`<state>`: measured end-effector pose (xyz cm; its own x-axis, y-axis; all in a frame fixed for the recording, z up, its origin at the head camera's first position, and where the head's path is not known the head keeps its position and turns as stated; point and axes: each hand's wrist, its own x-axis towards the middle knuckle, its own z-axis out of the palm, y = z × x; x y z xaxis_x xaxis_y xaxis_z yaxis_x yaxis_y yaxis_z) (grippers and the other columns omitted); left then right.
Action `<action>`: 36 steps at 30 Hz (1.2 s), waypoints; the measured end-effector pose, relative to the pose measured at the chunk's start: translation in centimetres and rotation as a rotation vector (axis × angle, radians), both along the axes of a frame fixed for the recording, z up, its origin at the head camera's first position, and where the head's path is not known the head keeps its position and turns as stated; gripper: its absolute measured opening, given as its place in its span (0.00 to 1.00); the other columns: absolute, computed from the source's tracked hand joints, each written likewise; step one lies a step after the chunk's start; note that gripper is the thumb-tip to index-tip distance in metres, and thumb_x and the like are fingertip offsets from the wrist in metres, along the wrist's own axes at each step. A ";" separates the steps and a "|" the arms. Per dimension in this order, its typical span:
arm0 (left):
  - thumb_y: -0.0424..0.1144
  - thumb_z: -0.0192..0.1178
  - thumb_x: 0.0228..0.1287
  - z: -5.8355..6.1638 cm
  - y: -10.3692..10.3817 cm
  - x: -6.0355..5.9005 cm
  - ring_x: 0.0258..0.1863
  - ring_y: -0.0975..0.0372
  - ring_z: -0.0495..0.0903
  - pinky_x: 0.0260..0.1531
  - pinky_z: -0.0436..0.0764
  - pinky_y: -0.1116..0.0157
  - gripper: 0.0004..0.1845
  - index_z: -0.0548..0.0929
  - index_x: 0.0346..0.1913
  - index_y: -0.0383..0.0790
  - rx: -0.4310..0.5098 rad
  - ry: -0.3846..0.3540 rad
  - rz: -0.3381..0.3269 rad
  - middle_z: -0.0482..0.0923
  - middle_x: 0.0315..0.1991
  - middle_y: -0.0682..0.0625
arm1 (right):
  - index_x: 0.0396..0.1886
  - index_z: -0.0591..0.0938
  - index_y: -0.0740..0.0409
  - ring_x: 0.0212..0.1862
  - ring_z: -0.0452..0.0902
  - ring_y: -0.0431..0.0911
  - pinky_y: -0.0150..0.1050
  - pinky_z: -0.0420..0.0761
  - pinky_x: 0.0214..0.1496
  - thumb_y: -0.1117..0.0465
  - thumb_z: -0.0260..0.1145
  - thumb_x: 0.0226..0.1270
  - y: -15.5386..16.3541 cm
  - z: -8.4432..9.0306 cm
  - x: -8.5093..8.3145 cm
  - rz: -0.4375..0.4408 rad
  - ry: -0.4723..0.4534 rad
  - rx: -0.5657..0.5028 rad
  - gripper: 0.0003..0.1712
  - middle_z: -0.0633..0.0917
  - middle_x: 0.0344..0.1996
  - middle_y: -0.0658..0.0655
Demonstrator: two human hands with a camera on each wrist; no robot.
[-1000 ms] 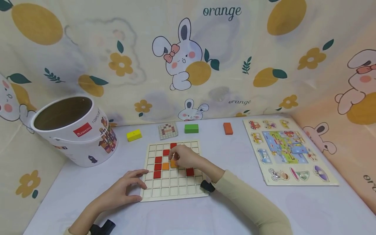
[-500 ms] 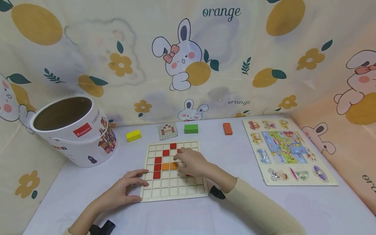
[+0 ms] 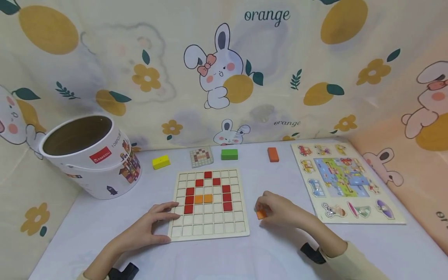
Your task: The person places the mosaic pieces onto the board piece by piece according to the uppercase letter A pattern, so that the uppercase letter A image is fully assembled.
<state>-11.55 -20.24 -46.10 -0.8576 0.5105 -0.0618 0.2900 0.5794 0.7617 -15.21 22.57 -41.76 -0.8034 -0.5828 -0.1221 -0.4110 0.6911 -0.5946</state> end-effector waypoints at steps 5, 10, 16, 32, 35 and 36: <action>0.51 0.76 0.52 0.1 0.1 0.0 0.72 0.47 0.57 0.66 0.62 0.37 0.29 0.83 0.59 0.53 -0.005 -0.008 0.004 0.61 0.75 0.51 | 0.42 0.82 0.53 0.40 0.70 0.41 0.35 0.74 0.43 0.63 0.78 0.52 1.7 -0.6 0.6 -0.004 -0.019 -0.055 0.18 0.77 0.38 0.47; 0.50 0.76 0.52 0.1 0.2 0.0 0.72 0.48 0.56 0.66 0.62 0.38 0.29 0.83 0.59 0.53 -0.003 -0.023 0.006 0.61 0.75 0.51 | 0.43 0.80 0.56 0.36 0.70 0.40 0.33 0.73 0.36 0.62 0.76 0.57 1.9 -0.9 0.9 -0.025 0.014 -0.113 0.16 0.77 0.36 0.48; 0.50 0.76 0.52 0.1 0.4 0.0 0.72 0.48 0.56 0.66 0.62 0.38 0.29 0.83 0.59 0.52 -0.002 -0.021 0.008 0.61 0.75 0.51 | 0.42 0.79 0.56 0.36 0.71 0.41 0.33 0.75 0.36 0.66 0.75 0.57 1.1 -1.0 1.0 -0.055 0.018 -0.105 0.15 0.77 0.34 0.48; 0.52 0.75 0.52 -0.1 0.2 0.0 0.72 0.47 0.57 0.66 0.62 0.37 0.29 0.83 0.59 0.54 -0.010 -0.023 0.018 0.60 0.75 0.51 | 0.41 0.79 0.63 0.34 0.74 0.46 0.34 0.77 0.35 0.78 0.68 0.55 -0.5 -1.2 -2.7 -0.042 -0.089 -0.283 0.15 0.79 0.33 0.53; 0.52 0.75 0.52 0.0 0.2 0.1 0.72 0.46 0.58 0.65 0.62 0.37 0.29 0.83 0.59 0.53 -0.008 -0.014 0.012 0.61 0.75 0.50 | 0.43 0.81 0.64 0.34 0.74 0.46 0.34 0.78 0.37 0.77 0.67 0.56 -2.6 -1.0 -4.4 -0.028 -0.088 -0.306 0.14 0.79 0.33 0.53; 0.52 0.75 0.52 0.1 0.2 0.1 0.71 0.46 0.58 0.65 0.62 0.37 0.29 0.83 0.59 0.53 -0.007 -0.011 0.010 0.61 0.75 0.50 | 0.43 0.82 0.64 0.34 0.74 0.46 0.35 0.78 0.37 0.77 0.67 0.57 -3.4 -0.9 -4.9 -0.009 -0.083 -0.311 0.13 0.79 0.32 0.53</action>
<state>-11.49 -20.00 -46.03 -0.8620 0.5014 -0.0745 0.2760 0.5874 0.7608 -20.11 19.17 -42.71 -0.8036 -0.5952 -0.0045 -0.3466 0.4742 -0.8093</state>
